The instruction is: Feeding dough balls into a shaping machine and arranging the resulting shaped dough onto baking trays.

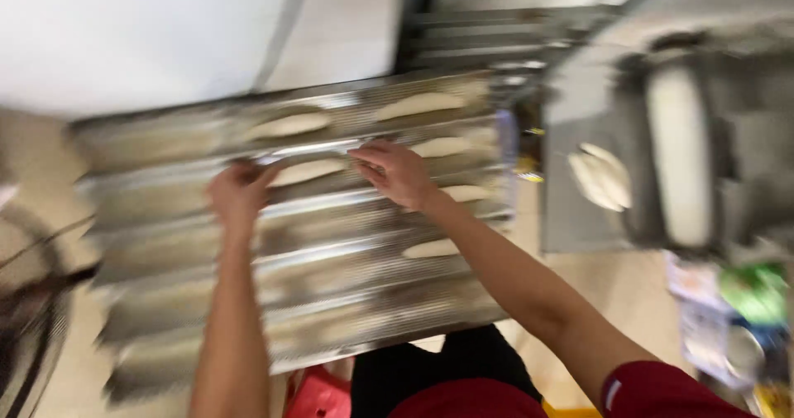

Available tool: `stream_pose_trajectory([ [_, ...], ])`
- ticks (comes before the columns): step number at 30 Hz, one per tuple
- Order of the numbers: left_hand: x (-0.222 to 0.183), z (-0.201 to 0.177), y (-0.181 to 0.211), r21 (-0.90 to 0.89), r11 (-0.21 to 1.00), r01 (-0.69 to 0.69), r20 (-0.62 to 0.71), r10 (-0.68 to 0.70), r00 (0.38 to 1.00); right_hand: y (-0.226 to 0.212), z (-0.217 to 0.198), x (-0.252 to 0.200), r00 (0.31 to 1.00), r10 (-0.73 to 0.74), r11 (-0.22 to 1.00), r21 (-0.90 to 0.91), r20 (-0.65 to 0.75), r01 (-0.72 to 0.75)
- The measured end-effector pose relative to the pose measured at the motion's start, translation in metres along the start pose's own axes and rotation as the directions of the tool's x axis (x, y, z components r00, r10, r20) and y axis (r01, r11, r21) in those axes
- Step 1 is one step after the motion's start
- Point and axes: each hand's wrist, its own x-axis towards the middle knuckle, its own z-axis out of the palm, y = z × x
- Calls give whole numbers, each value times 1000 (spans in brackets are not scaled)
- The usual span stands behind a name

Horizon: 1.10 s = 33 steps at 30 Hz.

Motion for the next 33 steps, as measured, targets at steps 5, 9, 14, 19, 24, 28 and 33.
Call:
stream_pose_trajectory([
  [5, -59, 17, 33, -84, 961, -263, -181, 245, 953, 160, -113, -145, 794, 355, 934, 140, -493, -330],
  [9, -105, 82, 63, -232, 930, -286, -36, 285, 958, 315, -181, -307, 644, 519, 704, -146, -561, -695],
  [14, -167, 197, 145, -327, 938, -117, 268, 211, 940, 317, -212, -318, 410, 907, 420, 171, -91, -891],
  [19, -218, 277, 211, -216, 975, -54, 482, 155, 862, 308, -206, -323, 576, 804, 595, 203, -149, -778],
  [24, -247, 313, 226, -360, 921, -151, 524, 333, 784, 261, -236, -294, 581, 730, 679, 288, -360, -675],
  [28, -253, 330, 209, -402, 916, 5, 605, 262, 752, 224, -262, -288, 514, 760, 628, 652, -396, -425],
  [33, -243, 287, 194, -566, 703, 432, 721, 167, 673, 128, -240, -253, 736, 654, 119, 937, 175, -329],
])
